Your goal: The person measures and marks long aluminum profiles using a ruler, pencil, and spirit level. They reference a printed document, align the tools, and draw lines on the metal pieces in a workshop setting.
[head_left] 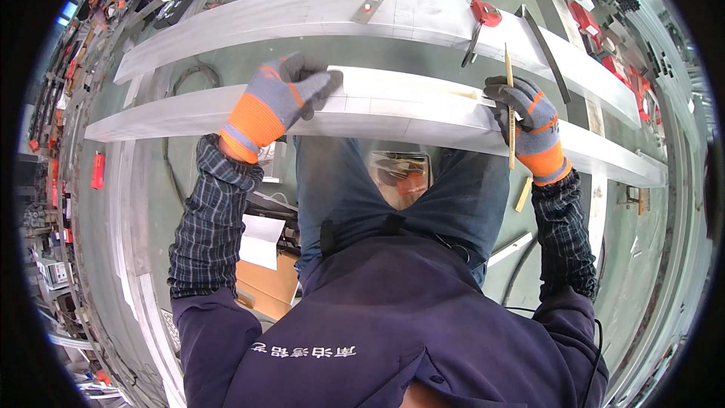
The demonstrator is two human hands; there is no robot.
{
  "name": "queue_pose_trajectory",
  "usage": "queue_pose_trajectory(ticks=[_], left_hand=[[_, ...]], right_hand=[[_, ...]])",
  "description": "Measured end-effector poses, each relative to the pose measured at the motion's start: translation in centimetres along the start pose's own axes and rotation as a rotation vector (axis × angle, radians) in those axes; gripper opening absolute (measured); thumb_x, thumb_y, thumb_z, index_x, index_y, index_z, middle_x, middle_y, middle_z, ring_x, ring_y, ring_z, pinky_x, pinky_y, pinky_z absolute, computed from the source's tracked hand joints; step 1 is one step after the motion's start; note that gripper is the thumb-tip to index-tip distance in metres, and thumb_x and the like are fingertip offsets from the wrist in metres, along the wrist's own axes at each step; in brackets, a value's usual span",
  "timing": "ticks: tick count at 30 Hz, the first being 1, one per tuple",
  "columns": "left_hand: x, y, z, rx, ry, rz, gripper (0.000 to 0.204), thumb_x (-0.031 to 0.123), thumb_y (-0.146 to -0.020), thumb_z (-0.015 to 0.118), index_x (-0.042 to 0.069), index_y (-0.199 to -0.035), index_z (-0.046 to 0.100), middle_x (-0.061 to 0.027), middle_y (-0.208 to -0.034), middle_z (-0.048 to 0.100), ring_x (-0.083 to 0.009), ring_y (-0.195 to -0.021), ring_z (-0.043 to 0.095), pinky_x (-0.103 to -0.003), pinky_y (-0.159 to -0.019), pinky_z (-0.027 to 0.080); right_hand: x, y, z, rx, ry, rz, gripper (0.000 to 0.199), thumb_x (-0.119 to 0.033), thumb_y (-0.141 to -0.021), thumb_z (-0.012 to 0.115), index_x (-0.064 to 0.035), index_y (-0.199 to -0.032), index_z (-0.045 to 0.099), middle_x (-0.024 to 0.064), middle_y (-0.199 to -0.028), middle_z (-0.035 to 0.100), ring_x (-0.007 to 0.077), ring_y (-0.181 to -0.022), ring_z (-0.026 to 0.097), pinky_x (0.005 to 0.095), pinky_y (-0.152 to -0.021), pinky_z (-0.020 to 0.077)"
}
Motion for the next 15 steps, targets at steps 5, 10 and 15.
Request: queue_pose_trajectory(ticks=[5, 10, 15], left_hand=[[0.7, 0.8, -0.2, 0.07, -0.494, 0.155, 0.046, 0.025, -0.089, 0.085, 0.006, -0.127, 0.069, -0.0044, -0.1, 0.073, -0.0133, -0.085, 0.065, -0.027, -0.074, 0.054], [0.7, 1.7, 0.1, 0.075, -0.365, 0.358, 0.05, 0.013, -0.086, 0.086, 0.008, -0.134, 0.069, -0.0061, -0.123, 0.067, -0.0174, -0.105, 0.067, -0.03, -0.09, 0.057], [-1.3, 0.8, 0.0, 0.012, -0.159, 0.387, 0.043, 0.006, -0.09, 0.08, 0.01, -0.131, 0.072, -0.0073, -0.13, 0.063, -0.02, -0.114, 0.068, -0.035, -0.101, 0.058]], right_hand=[[-0.6, -0.2, 0.4, -0.045, -0.002, 0.061, 0.027, -0.004, -0.084, 0.074, -0.0068, -0.111, 0.073, 0.0121, -0.11, 0.075, 0.0361, -0.105, 0.07, 0.043, -0.094, 0.0555], [-0.3, 0.2, 0.4, -0.028, 0.017, 0.045, 0.025, -0.006, -0.085, 0.075, -0.0066, -0.111, 0.073, 0.0117, -0.11, 0.076, 0.0357, -0.104, 0.07, 0.043, -0.093, 0.0556], [-0.6, -0.2, 0.6, -0.026, -0.03, 0.046, 0.03, -0.002, -0.081, 0.074, -0.0056, -0.111, 0.073, 0.0129, -0.111, 0.075, 0.0366, -0.105, 0.07, 0.0424, -0.094, 0.0554]])
Point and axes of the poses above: each hand's wrist, its own y-axis away from the middle knuckle, its own z-axis out of the palm, x = y × z, the point moved 1 cm from there along -y, towards the middle knuckle
